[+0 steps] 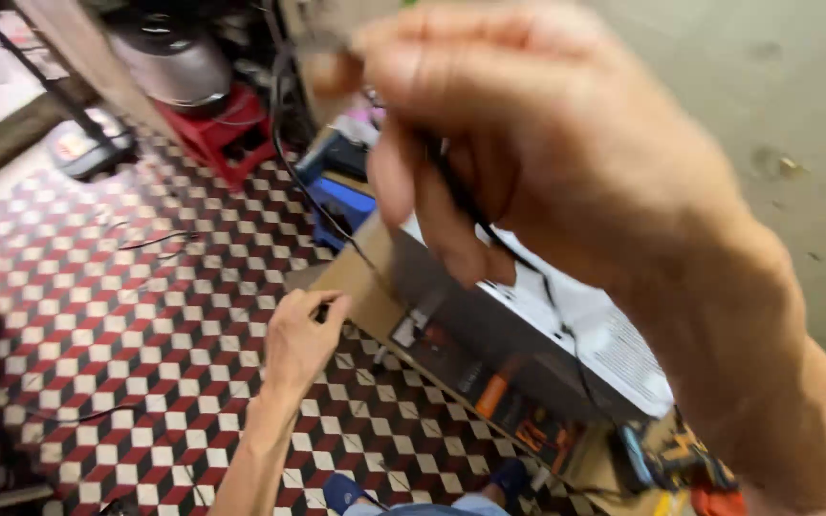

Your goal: The recorder is repairing a microwave by unscrewing components, examining internal wiring, and removing the outer casing.

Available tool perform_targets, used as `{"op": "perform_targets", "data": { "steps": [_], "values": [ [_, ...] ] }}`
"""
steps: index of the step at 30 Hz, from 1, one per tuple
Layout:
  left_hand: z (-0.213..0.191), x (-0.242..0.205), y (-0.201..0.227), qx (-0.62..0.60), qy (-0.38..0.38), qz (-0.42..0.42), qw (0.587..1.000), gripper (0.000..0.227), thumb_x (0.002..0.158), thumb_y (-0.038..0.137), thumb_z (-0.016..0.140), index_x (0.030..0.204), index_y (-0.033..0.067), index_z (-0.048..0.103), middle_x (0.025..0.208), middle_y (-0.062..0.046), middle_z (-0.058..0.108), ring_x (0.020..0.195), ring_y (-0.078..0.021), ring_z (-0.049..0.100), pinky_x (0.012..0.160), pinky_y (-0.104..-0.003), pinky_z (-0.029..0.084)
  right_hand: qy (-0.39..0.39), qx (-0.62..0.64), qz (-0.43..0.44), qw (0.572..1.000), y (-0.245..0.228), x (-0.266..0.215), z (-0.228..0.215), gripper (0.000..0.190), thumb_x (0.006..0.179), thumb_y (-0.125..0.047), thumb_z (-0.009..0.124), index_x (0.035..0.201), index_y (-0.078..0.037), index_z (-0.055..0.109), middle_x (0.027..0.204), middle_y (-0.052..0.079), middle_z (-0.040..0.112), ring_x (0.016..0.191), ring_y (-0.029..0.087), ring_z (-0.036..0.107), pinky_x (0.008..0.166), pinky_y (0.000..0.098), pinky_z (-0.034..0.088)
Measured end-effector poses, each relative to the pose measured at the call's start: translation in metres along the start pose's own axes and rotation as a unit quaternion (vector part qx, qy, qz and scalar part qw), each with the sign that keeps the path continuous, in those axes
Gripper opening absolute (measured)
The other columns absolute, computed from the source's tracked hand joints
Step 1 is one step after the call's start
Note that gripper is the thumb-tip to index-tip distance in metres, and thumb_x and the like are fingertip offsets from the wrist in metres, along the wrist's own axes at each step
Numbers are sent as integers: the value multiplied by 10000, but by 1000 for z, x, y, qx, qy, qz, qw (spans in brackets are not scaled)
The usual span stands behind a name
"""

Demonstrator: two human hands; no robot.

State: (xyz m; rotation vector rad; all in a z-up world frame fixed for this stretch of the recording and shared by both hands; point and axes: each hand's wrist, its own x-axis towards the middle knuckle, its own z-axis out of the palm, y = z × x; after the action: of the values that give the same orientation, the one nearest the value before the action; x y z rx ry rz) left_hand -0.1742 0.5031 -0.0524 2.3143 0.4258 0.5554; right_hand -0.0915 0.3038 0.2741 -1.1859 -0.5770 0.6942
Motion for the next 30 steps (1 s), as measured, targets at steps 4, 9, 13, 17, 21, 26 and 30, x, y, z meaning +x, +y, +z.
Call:
{"op": "perform_targets", "data": {
  "steps": [4,9,13,17,21,26,30],
  "values": [
    [-110,5,-7,-36,102,-70,992,298,965,305,639,1175,140,772,878,-120,630,791,-250,607,681,-373,500,-170,-367,59,913,65,76,82,285,994,-237,587,1069,-27,766,617,60,709,447,96,574,408,276,459],
    [-190,18,-18,-158,266,33,950,344,1088,177,411,1247,61,693,895,-18,638,780,-108,575,679,-270,487,-235,-458,30,857,118,149,146,284,955,-289,632,1008,-56,785,644,19,703,549,74,620,507,272,512],
    [-190,43,-69,-203,297,53,932,366,1126,206,390,1037,41,705,752,2,542,662,-95,482,592,-276,407,-233,-313,51,919,151,208,157,257,941,-236,688,1122,-61,737,758,-30,730,602,46,614,521,236,478],
    [-211,86,-89,-89,291,18,953,362,1085,278,527,892,50,730,682,3,506,578,-86,456,494,-261,380,-227,-220,77,945,179,257,149,260,954,-215,708,1155,-49,697,721,-8,673,593,32,563,488,212,394],
    [-221,150,-129,-61,275,66,957,383,1112,309,513,918,73,744,700,19,537,598,-59,475,501,-231,382,-209,-135,78,966,192,316,127,274,938,-196,709,1171,-55,680,748,-8,694,564,28,516,482,207,382],
    [-246,259,-188,-81,311,-43,946,448,1126,334,466,846,69,695,754,29,697,443,-44,343,407,-236,230,-179,-137,103,969,221,408,56,240,964,-166,723,1143,-8,741,784,-22,655,645,42,537,565,220,432],
    [-229,341,-178,-117,306,-8,945,438,1138,344,474,876,68,693,803,23,721,471,-32,311,433,-229,210,-85,-143,41,985,204,451,30,214,1005,-161,709,1103,12,786,748,-9,616,632,45,484,546,218,387]
  ]
}}
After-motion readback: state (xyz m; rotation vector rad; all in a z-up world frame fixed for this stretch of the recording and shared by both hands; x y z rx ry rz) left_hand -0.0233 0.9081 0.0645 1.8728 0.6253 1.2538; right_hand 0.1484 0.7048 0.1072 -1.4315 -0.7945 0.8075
